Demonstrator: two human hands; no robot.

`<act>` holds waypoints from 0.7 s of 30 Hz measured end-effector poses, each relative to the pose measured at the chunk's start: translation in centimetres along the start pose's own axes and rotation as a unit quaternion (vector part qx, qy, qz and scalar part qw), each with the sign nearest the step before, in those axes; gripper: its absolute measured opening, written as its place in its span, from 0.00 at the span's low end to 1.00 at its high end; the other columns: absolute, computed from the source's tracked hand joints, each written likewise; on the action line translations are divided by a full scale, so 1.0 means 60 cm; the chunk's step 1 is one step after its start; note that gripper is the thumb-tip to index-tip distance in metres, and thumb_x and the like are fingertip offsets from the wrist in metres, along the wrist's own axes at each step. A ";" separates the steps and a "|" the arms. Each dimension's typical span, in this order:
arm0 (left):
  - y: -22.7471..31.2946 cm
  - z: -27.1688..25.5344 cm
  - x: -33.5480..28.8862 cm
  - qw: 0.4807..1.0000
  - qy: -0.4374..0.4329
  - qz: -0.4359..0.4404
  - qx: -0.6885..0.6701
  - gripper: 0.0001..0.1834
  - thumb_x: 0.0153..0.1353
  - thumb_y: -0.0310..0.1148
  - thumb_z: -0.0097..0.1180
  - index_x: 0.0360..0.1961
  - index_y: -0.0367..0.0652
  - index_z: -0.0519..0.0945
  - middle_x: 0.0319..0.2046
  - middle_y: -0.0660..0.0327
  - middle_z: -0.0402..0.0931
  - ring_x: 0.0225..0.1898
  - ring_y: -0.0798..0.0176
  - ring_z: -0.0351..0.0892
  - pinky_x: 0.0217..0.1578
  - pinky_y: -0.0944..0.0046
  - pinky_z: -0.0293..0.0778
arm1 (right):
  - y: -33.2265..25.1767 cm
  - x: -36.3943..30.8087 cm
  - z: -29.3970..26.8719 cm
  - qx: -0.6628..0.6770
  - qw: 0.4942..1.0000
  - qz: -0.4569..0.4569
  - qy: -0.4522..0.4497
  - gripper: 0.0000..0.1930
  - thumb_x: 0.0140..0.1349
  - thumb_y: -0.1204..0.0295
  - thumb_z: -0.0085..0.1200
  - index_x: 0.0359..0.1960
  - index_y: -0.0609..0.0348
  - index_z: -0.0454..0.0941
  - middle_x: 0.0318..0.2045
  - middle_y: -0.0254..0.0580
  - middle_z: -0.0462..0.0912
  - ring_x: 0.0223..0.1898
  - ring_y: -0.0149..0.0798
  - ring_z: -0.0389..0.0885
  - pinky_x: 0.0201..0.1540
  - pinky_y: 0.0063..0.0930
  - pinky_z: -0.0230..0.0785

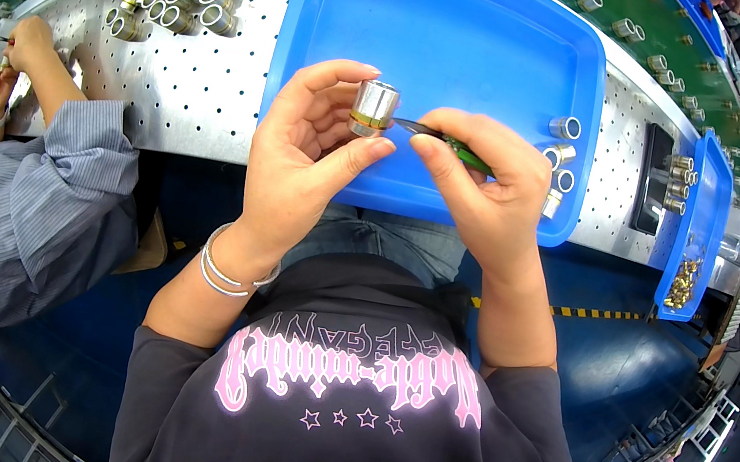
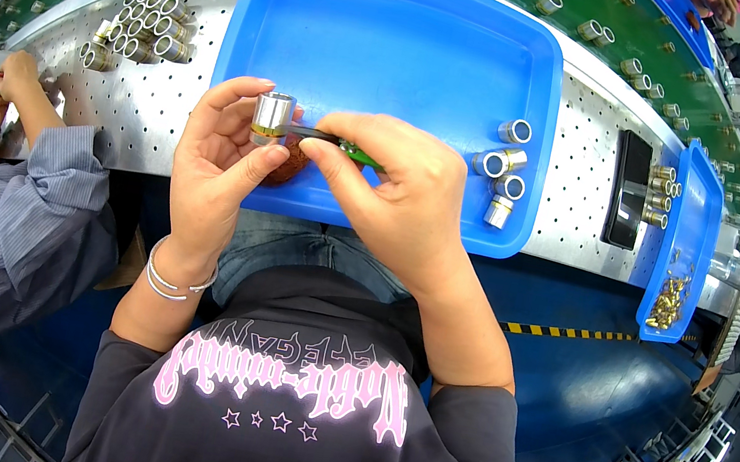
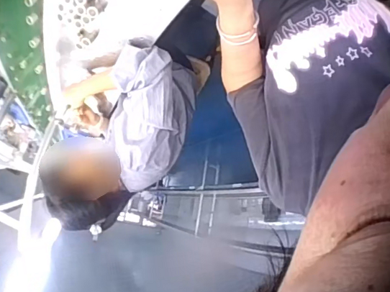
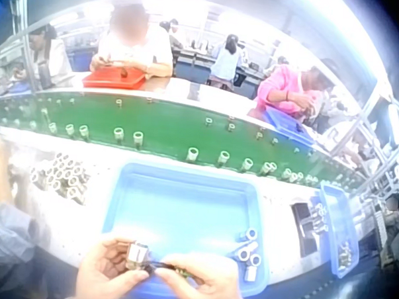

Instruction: The person uses tweezers to pick up small brass components from a blue tray and inserts them into the center of small cylindrical metal parts. The person holds the metal part in their left hand and uses the tweezers in their right hand to place the brass piece inside, repeating this process for multiple units.

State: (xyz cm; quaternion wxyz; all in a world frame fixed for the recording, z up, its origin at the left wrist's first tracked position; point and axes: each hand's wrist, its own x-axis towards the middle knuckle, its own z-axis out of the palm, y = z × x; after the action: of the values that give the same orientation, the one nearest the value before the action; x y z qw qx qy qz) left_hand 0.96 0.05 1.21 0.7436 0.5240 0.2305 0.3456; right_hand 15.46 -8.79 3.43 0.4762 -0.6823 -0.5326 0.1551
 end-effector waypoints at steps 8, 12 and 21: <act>0.000 -0.002 0.009 0.998 -0.027 -0.013 0.058 0.25 0.51 0.17 0.59 0.51 0.39 0.69 0.43 0.58 0.74 0.43 0.69 0.76 0.42 0.72 0.74 | 0.001 0.016 0.007 0.061 0.998 -0.002 0.034 0.09 0.51 0.77 0.60 0.35 0.63 0.78 0.28 0.42 0.81 0.28 0.34 0.79 0.31 0.22 0.71; -0.004 -0.002 0.020 0.991 -0.033 0.059 0.113 0.26 0.49 0.16 0.59 0.52 0.39 0.71 0.43 0.58 0.75 0.42 0.68 0.78 0.40 0.72 0.75 | -0.003 0.041 -0.005 0.124 0.985 0.091 -0.078 0.07 0.53 0.79 0.57 0.35 0.64 0.78 0.28 0.42 0.81 0.31 0.30 0.79 0.34 0.22 0.71; 0.004 -0.131 0.082 0.814 0.124 0.248 0.510 0.18 0.51 0.25 0.58 0.45 0.41 0.77 0.49 0.54 0.72 0.51 0.53 0.70 0.53 0.58 0.64 | 0.120 0.259 -0.009 -0.083 0.996 0.019 0.012 0.11 0.53 0.67 0.58 0.36 0.59 0.81 0.29 0.39 0.83 0.32 0.30 0.79 0.35 0.23 0.68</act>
State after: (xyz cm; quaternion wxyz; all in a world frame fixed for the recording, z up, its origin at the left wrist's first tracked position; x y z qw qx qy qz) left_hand -1.42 8.70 -1.19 0.2243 0.8202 0.3263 0.4129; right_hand 25.97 4.69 2.43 0.4210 -0.7312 -0.5252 0.1108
